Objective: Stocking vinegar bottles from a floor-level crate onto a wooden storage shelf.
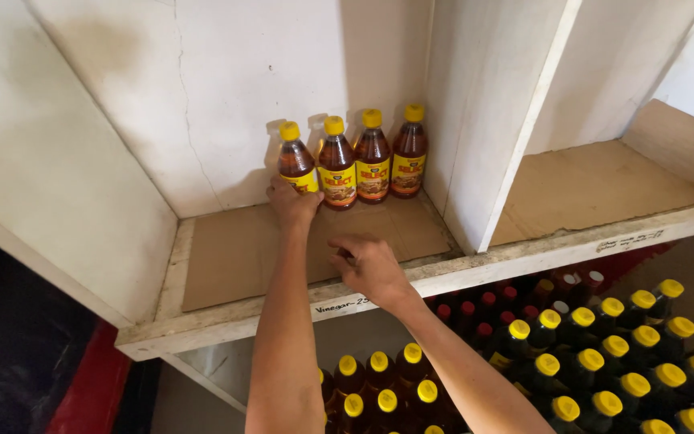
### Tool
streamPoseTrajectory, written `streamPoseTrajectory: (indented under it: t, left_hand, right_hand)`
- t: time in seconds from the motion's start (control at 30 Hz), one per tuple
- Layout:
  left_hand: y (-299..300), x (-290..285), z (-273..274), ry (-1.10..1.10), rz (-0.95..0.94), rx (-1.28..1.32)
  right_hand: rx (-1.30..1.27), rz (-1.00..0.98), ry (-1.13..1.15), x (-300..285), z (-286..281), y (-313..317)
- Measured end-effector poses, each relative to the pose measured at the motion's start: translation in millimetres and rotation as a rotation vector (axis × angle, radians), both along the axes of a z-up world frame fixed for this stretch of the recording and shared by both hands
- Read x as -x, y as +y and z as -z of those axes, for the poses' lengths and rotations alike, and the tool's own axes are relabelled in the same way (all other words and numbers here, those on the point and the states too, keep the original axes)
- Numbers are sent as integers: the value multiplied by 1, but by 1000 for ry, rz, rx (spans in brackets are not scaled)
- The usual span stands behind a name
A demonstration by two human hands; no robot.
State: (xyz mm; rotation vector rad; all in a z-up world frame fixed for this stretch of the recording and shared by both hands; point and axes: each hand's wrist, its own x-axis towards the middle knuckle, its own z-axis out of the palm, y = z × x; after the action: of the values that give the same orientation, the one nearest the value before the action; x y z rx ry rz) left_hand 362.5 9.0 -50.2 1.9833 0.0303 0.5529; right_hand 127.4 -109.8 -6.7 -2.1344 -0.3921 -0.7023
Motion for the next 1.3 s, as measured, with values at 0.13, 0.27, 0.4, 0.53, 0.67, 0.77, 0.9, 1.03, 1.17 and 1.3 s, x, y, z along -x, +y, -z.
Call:
streamPoseTrajectory:
  t: [0.13, 0.27, 0.4, 0.53, 0.67, 0.77, 0.9, 1.03, 1.17, 1.3]
  left_hand:
    - [-2, -2, 2, -26, -11, -21]
    - [-1, 3, -3, -11, -6, -65]
    - [0, 5, -5, 27, -8, -32]
    - [-1, 14, -9, 31, -53, -7]
    - [-2, 31, -20, 84, -53, -42]
    - [-3, 41, -25, 110, -44, -52]
    - [-8, 54, -42, 165, -51, -52]
    - [-11, 34, -26, 155, -40, -61]
    - [-8, 10, -5, 53, -17, -64]
    - [0, 0, 0, 0, 33, -63]
  right_hand:
    - [2, 13, 76, 0, -1, -1]
    - [4, -11, 18, -2, 3, -2]
    - [27, -2, -16, -2, 4, -2]
    - [33, 8, 8, 0, 2, -2]
    - [15, 1, 13, 3, -2, -1]
    - [19, 13, 44, 4, -4, 0]
    - [15, 18, 10, 2, -1, 0]
    - [36, 35, 3, 1, -1, 0]
    - [62, 28, -17, -1, 4, -1]
    - [66, 15, -78, -1, 3, -1]
